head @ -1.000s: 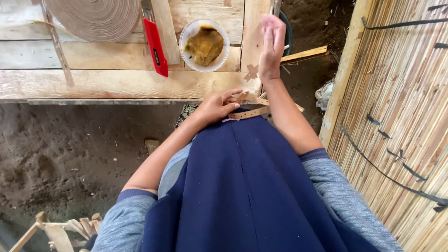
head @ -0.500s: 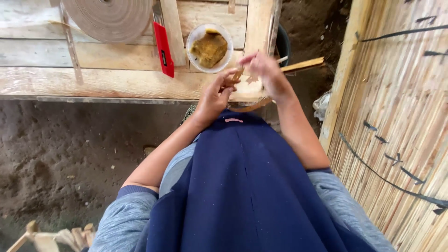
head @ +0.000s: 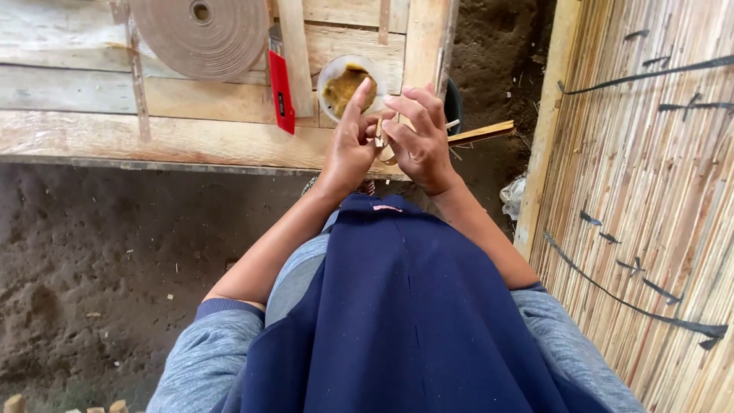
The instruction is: The person repeatedly applies a brown paste-like substance from a plastic container onto small wooden strips and a wooden surface using their fingers. They smooth the substance along the strips and press them onto the surface, repeating the process across multiple pieces.
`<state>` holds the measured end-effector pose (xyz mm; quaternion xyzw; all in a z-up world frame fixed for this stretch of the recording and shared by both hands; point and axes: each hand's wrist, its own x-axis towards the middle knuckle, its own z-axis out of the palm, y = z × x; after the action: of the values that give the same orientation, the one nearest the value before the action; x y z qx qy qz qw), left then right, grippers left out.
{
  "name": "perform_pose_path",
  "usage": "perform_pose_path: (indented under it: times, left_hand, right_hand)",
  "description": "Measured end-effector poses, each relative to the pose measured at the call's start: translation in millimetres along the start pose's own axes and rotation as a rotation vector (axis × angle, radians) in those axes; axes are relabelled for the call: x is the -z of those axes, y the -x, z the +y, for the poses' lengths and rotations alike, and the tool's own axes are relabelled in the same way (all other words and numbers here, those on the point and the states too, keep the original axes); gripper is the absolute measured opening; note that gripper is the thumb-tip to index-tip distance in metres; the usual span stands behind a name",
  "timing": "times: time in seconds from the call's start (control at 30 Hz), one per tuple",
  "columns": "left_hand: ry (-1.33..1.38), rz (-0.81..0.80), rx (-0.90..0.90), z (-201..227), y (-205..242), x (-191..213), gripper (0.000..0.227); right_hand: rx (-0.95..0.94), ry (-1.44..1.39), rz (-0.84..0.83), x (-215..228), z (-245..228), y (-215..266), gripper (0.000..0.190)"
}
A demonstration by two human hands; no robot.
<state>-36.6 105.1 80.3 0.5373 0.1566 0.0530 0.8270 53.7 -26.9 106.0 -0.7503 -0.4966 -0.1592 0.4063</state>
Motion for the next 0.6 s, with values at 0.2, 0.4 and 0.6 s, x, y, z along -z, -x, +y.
perform_pose_path:
  times: [0.2, 0.4, 0.6]
  left_hand:
    - [-0.182, 0.068, -0.007, 15, -8, 33, 0.101]
    - [-0.119, -0.18, 0.306, -10, 0, 87, 0.022]
    - [-0.11, -0.14, 0.578, 23, 4, 101, 0.036]
  right_hand:
    - [0.096, -0.048, -0.055, -6, -32, -27, 0.008]
    - [-0.27, -0.202, 0.223, -9, -5, -73, 0.009]
    - [-0.523, 0.172, -0.064, -39, 89, -49, 0.02]
